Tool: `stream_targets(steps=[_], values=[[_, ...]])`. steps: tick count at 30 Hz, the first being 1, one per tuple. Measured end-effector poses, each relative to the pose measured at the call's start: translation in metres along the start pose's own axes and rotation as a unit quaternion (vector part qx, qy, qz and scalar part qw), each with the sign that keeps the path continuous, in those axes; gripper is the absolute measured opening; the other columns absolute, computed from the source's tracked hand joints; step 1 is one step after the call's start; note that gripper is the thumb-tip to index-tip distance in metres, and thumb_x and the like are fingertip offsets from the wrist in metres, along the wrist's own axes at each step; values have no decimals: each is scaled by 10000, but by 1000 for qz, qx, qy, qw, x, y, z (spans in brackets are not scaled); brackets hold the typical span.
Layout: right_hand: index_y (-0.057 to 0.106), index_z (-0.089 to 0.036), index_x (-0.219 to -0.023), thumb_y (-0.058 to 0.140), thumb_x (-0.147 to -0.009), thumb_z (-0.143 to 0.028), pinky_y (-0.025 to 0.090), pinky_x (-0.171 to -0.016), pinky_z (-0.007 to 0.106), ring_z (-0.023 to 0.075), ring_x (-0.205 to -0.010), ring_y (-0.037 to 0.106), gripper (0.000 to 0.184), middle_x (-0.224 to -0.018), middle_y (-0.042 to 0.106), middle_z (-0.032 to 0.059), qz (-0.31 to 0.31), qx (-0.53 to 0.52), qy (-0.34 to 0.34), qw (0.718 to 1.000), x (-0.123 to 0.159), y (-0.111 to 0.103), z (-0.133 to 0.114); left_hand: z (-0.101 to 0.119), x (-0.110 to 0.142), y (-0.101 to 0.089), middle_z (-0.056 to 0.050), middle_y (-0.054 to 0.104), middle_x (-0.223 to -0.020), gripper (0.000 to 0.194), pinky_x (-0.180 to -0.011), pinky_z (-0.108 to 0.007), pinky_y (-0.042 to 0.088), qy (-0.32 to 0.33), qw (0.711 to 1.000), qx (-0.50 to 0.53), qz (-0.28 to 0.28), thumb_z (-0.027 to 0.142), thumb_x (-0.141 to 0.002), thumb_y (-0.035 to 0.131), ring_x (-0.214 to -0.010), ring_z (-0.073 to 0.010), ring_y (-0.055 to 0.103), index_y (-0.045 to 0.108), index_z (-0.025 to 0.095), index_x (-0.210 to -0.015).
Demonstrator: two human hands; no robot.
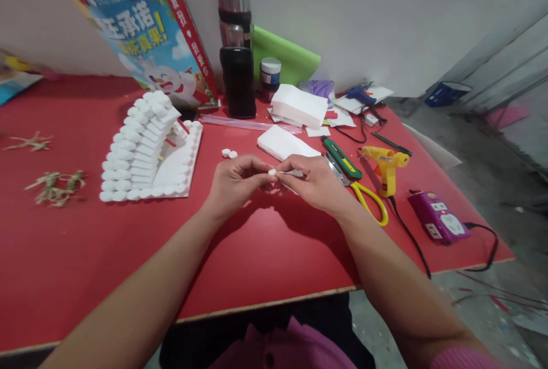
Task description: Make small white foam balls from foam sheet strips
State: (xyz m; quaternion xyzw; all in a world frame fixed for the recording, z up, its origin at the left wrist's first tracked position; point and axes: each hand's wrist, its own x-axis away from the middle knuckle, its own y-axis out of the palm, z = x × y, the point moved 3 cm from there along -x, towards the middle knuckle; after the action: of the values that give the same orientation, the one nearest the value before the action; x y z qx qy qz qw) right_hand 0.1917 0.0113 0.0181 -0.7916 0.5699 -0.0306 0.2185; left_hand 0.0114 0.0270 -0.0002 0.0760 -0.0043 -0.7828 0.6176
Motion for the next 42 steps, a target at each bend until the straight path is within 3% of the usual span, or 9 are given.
stream_targets(steps=[9, 16, 24, 28, 30, 32, 36, 38, 42], values=[[709, -189, -897, 665, -975, -271, 581, -718, 322, 189, -725, 775, 121, -812, 792, 34, 11, -36, 1, 999, -2, 3, -2, 3, -1, -3, -43, 773, -746, 69, -625, -284, 583, 116, 989, -83, -34, 209, -825, 806, -650, -166, 712, 854, 188, -869], [713, -189, -863, 698, -956, -289, 538, -677, 297, 184, -733, 760, 138, -795, 793, 33, 45, 20, 19, 999, -3, 2, 1, 6, 2, -3, -34, 775, -750, 33, -650, -287, 600, 95, 988, -122, 10, 209, -805, 815, -678, -181, 731, 813, 179, -818], [710, -197, -842, 660, -976, -307, 517, -687, 292, 172, -723, 728, 181, -795, 793, 29, 32, 44, -15, 998, -1, 6, -6, 1, 2, -2, -41, 755, -731, 114, -638, -309, 592, 82, 992, -96, -5, 261, -829, 818, -657, -193, 736, 764, 165, -797], [717, -191, -872, 734, -930, -439, 535, -671, 300, 192, -712, 711, 255, -782, 777, 46, 39, -34, 81, 995, -5, -1, 4, -4, -6, -7, -32, 759, -770, 109, -683, -308, 589, 91, 991, -92, -35, 285, -840, 815, -690, -182, 726, 773, 184, -842], [718, -178, -967, 686, -940, -584, 577, -676, 334, 222, -728, 731, 408, -820, 780, 80, 33, -159, 168, 972, -9, -5, 16, -2, -9, -11, -39, 777, -855, 109, -713, -297, 583, 114, 986, -120, -27, 285, -823, 830, -760, -181, 721, 785, 195, -864], [696, -164, -1091, 498, -1005, -688, 623, -701, 396, 252, -754, 758, 566, -892, 789, 122, -11, -302, 239, 923, -12, -4, 27, -1, -10, -14, -33, 772, -832, 142, -671, -289, 572, 104, 988, -115, -25, 303, -839, 810, -707, -170, 699, 789, 196, -931], [643, -143, -1194, 192, -1107, -568, 655, -727, 430, 252, -762, 783, 625, -942, 791, 147, -158, -455, 305, 822, -13, 8, 30, 3, -9, -15, -43, 783, -854, 155, -726, -297, 586, 109, 983, -140, -40, 296, -860, 773, -752, -182, 712, 796, 189, -969], [651, -130, -1126, 211, -1119, -524, 659, -710, 401, 237, -743, 778, 591, -896, 781, 132, -179, -477, 317, 800, -12, 14, 26, 4, -8, -14, -53, 796, -916, 144, -764, -305, 590, 117, 980, -152, -49, 295, -862, 769, -816, -195, 721, 800, 197, -963], [650, -157, -1058, 467, -1089, -451, 669, -682, 392, 169, -629, 674, 347, -776, 703, 31, -167, -497, 319, 789, -8, 18, 18, 4, -7, -12, -59, 795, -920, 132, -793, -326, 588, 108, 979, -161, -61, 289, -866, 767, -812, -200, 715, 804, 206, -962]])
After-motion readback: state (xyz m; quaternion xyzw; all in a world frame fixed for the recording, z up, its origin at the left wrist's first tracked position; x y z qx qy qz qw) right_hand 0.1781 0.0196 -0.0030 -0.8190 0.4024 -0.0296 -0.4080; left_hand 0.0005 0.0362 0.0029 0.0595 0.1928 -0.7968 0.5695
